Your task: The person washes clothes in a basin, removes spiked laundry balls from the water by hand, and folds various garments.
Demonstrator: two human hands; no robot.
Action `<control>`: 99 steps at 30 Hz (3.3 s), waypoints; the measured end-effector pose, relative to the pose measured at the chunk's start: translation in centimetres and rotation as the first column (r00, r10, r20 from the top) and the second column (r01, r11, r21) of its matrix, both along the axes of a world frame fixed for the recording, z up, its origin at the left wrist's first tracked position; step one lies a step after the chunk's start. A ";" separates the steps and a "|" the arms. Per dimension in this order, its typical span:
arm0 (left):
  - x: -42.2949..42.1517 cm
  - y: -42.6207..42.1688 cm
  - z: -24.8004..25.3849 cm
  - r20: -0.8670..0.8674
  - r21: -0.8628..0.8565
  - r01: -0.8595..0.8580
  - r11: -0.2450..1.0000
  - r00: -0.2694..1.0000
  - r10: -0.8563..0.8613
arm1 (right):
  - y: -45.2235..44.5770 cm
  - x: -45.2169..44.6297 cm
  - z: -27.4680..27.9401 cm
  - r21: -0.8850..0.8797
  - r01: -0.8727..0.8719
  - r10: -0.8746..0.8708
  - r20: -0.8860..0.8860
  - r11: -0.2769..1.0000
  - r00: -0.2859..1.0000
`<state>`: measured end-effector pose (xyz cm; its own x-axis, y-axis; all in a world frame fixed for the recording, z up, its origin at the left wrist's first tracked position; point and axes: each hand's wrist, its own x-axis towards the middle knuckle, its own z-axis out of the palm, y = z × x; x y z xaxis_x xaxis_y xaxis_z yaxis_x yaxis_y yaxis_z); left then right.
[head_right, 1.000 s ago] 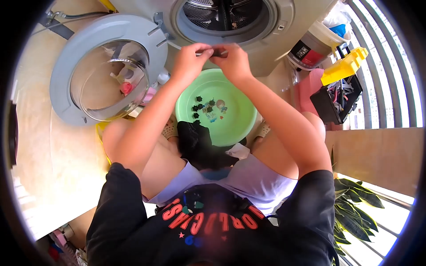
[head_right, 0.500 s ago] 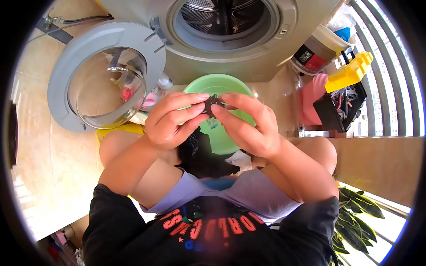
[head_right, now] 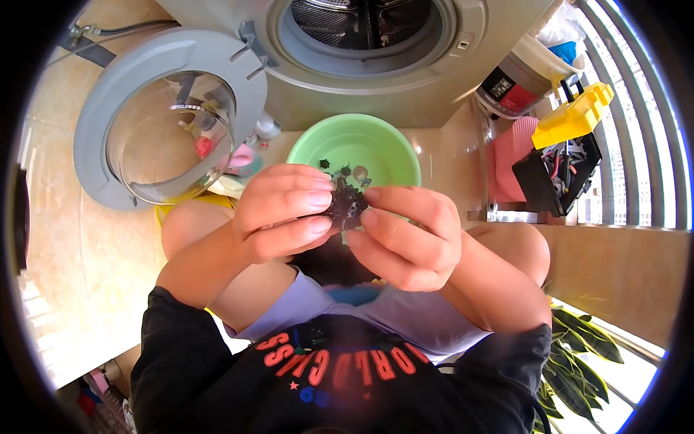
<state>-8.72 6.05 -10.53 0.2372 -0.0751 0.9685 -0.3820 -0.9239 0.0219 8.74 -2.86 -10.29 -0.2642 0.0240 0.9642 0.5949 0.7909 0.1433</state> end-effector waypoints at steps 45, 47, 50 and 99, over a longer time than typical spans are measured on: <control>-1.7 2.0 -7.5 -0.981 0.189 -0.475 0.859 -0.049 0.189 | 1.1 4.4 -5.9 -0.699 0.716 0.243 0.694 -0.002 0.678; -1.7 2.1 -7.9 -0.984 0.175 -0.458 0.872 -0.050 0.171 | 1.3 4.5 -6.4 -0.711 0.703 0.261 0.679 -0.002 0.687; -1.5 2.4 -8.8 -0.994 0.105 -0.489 0.866 -0.055 0.090 | 1.9 4.6 -7.9 -0.770 0.637 0.238 0.626 0.041 0.742; -1.4 1.5 -33.4 -0.952 -0.302 -0.820 0.486 0.234 -0.196 | 4.0 -5.8 -39.0 -0.457 -0.848 -0.814 -0.363 -0.268 0.453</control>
